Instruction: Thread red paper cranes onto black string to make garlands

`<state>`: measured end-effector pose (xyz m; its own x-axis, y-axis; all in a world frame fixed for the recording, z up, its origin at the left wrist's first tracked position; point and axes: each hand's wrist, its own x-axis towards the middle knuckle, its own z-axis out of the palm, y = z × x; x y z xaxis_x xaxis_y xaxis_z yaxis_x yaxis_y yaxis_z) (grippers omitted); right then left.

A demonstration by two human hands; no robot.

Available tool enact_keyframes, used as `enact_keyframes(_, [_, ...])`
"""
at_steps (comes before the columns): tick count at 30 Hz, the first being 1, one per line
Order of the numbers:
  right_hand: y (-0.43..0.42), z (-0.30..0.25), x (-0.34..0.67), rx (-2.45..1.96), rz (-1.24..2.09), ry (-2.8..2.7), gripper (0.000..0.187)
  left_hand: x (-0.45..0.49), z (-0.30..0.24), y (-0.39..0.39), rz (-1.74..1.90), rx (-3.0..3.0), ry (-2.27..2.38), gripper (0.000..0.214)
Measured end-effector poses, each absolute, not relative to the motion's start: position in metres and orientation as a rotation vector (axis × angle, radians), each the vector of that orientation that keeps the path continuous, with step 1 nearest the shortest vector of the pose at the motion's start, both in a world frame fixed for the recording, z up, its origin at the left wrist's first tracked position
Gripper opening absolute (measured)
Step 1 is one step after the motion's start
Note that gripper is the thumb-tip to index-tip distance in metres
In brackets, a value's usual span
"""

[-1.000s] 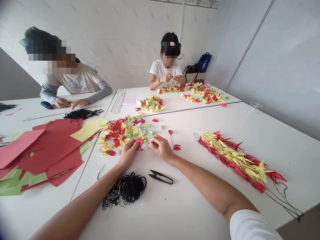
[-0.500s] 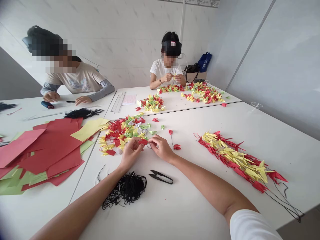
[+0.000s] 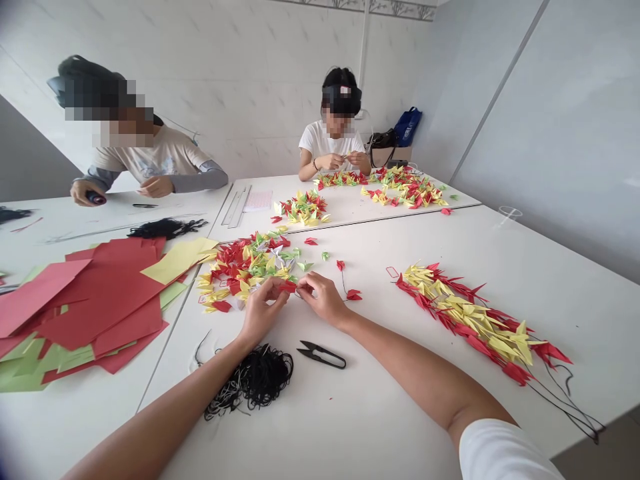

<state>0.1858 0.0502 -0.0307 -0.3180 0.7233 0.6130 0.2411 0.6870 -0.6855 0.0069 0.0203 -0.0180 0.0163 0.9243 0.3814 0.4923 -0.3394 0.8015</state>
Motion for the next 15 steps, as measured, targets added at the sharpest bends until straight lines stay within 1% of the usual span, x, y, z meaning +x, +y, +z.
enact_keyframes(5, [0.047, -0.029, 0.186, -0.724, 0.591, -1.888, 0.013, 0.005, -0.016, 0.019, 1.435, 1.975, 1.346, 0.007])
enact_keyframes(7, [0.045, -0.028, 0.186, -0.719, 0.560, -1.887, 0.003, 0.006, -0.015, 0.019, 1.494, 2.010, 1.327, 0.006])
enact_keyframes(8, [0.044, -0.028, 0.186, -0.718, 0.532, -1.892, 0.008, 0.006, -0.015, 0.018, 1.507, 2.031, 1.325, 0.006])
enact_keyframes(10, [0.041, -0.027, 0.187, -0.693, 0.467, -1.935, 0.026, 0.008, -0.014, 0.017, 1.496, 2.091, 1.316, 0.006])
enact_keyframes(11, [0.040, -0.026, 0.188, -0.664, 0.437, -1.978, 0.030, 0.008, -0.014, 0.016, 1.485, 2.122, 1.306, 0.006])
enact_keyframes(12, [0.039, -0.026, 0.188, -0.631, 0.409, -2.021, 0.028, 0.009, -0.013, 0.015, 1.476, 2.148, 1.289, 0.006])
enact_keyframes(15, [0.037, -0.025, 0.189, -0.574, 0.337, -2.057, 0.011, 0.010, -0.009, 0.011, 1.503, 2.153, 1.228, 0.008])
